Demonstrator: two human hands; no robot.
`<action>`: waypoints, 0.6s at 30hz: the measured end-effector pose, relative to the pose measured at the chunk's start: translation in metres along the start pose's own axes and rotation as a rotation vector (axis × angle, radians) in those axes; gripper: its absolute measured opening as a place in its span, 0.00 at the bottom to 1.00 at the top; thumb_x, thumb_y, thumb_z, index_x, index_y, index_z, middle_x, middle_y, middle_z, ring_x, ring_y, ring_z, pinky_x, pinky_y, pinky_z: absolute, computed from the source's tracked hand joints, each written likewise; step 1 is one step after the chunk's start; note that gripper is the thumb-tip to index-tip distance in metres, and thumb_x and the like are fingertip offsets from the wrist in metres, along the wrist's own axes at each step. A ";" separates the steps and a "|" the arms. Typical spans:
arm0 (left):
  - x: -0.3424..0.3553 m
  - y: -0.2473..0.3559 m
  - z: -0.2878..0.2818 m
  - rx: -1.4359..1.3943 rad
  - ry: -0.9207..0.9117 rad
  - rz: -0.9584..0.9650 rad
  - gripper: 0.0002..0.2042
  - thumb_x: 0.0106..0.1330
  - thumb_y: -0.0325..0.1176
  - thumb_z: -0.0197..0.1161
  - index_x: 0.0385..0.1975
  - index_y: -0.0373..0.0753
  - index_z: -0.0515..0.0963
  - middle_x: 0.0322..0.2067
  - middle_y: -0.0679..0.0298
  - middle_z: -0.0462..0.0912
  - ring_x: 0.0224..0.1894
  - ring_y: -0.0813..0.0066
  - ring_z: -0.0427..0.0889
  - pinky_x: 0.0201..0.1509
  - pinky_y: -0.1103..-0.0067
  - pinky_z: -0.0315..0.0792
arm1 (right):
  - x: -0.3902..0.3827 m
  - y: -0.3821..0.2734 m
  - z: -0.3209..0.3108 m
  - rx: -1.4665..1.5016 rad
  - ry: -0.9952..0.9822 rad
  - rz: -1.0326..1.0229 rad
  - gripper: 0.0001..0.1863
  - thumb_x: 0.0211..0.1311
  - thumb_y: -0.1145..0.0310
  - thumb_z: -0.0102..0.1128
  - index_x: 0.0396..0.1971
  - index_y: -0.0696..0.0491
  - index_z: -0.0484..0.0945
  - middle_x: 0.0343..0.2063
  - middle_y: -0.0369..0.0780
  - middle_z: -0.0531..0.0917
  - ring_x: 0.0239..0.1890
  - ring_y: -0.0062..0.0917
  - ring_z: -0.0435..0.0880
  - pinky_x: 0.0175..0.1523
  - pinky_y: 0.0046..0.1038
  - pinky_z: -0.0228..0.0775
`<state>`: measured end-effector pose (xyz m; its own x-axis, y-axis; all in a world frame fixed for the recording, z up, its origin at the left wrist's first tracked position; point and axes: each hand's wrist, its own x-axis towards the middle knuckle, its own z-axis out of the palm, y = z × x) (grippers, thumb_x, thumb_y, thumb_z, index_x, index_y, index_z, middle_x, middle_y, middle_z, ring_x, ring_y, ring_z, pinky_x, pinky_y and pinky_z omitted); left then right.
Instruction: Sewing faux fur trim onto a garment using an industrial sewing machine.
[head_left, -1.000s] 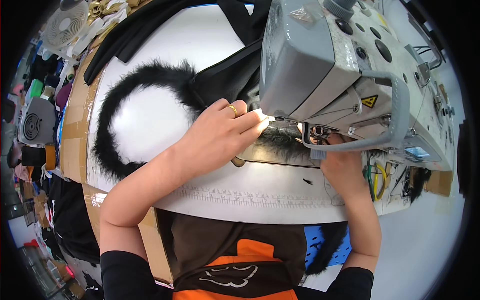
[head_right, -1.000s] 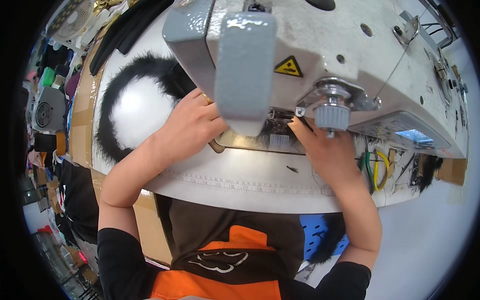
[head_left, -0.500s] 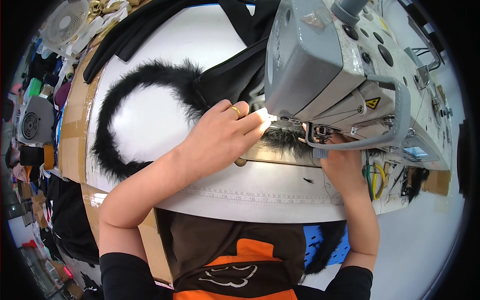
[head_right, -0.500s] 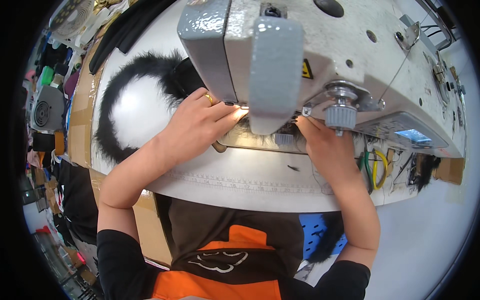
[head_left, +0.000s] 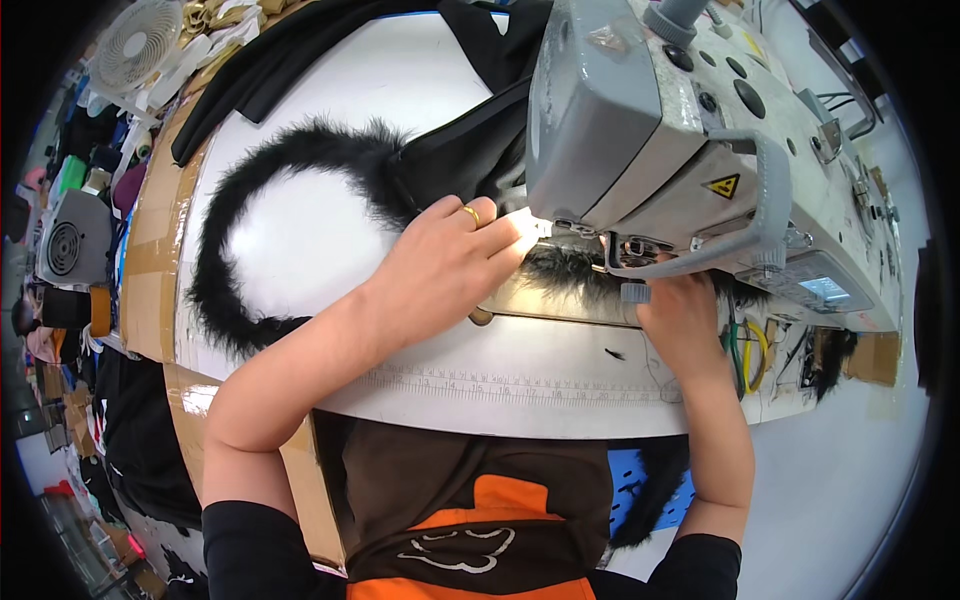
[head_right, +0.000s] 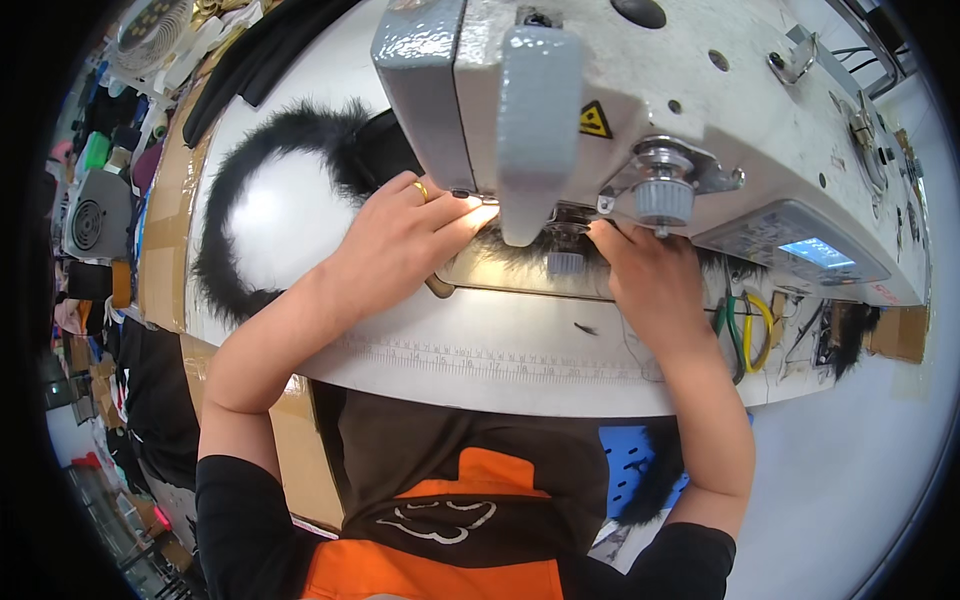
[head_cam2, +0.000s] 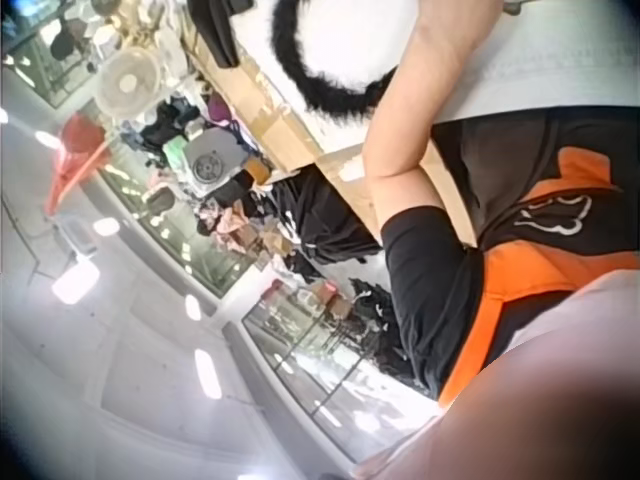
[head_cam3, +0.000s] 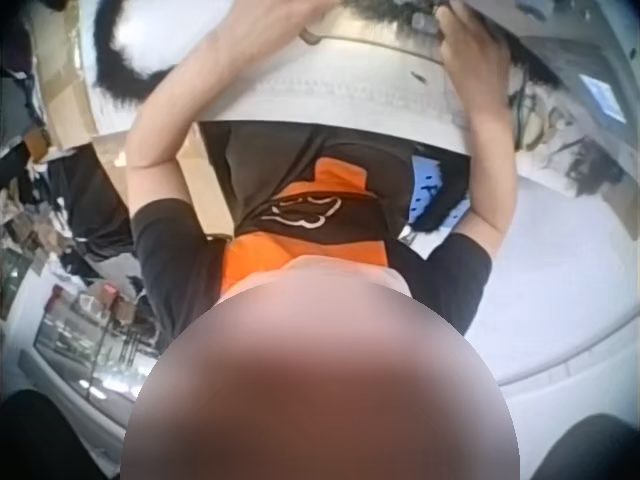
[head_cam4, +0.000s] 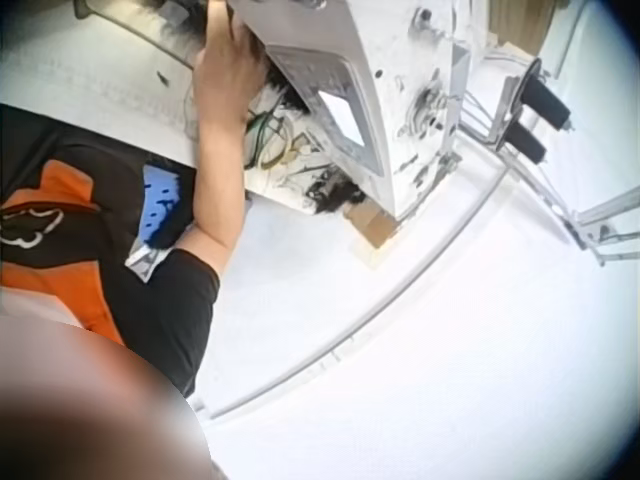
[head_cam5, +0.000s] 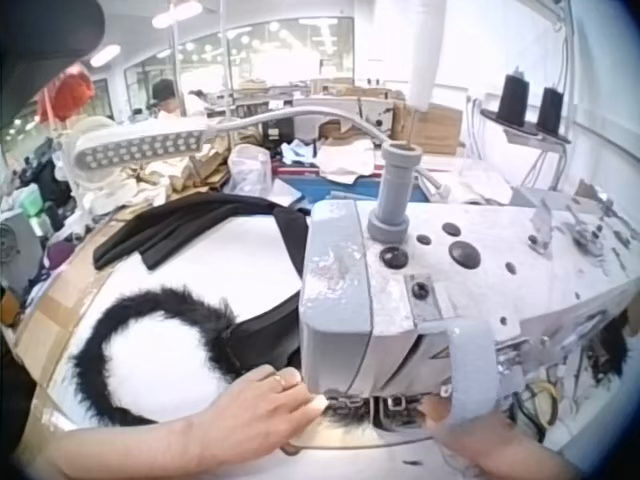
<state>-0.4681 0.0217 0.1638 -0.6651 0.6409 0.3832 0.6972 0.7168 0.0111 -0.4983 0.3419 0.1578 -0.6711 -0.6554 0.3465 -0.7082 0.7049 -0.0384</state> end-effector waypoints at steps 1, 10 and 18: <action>-0.002 0.002 0.000 -0.020 -0.006 -0.007 0.16 0.60 0.30 0.65 0.49 0.39 0.85 0.47 0.68 0.82 0.50 0.69 0.80 0.50 0.74 0.73 | 0.000 0.001 0.001 0.013 0.021 -0.005 0.22 0.54 0.81 0.63 0.49 0.47 0.86 0.44 0.35 0.89 0.45 0.38 0.89 0.48 0.42 0.81; 0.001 0.001 0.000 -0.033 -0.012 -0.026 0.16 0.60 0.31 0.65 0.49 0.39 0.84 0.46 0.68 0.82 0.49 0.68 0.80 0.49 0.74 0.73 | -0.006 0.005 0.003 0.083 -0.194 0.140 0.26 0.45 0.78 0.66 0.50 0.57 0.84 0.45 0.51 0.84 0.51 0.54 0.83 0.61 0.52 0.76; -0.003 0.000 -0.002 -0.003 -0.030 -0.055 0.15 0.62 0.30 0.64 0.49 0.40 0.84 0.44 0.68 0.82 0.48 0.68 0.80 0.49 0.74 0.71 | 0.006 -0.006 -0.001 0.033 -0.027 0.052 0.20 0.55 0.82 0.62 0.47 0.48 0.86 0.45 0.39 0.89 0.46 0.42 0.88 0.51 0.43 0.81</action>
<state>-0.4660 0.0195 0.1643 -0.7104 0.6085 0.3537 0.6598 0.7506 0.0340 -0.4976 0.3338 0.1615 -0.7126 -0.6252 0.3181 -0.6786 0.7294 -0.0864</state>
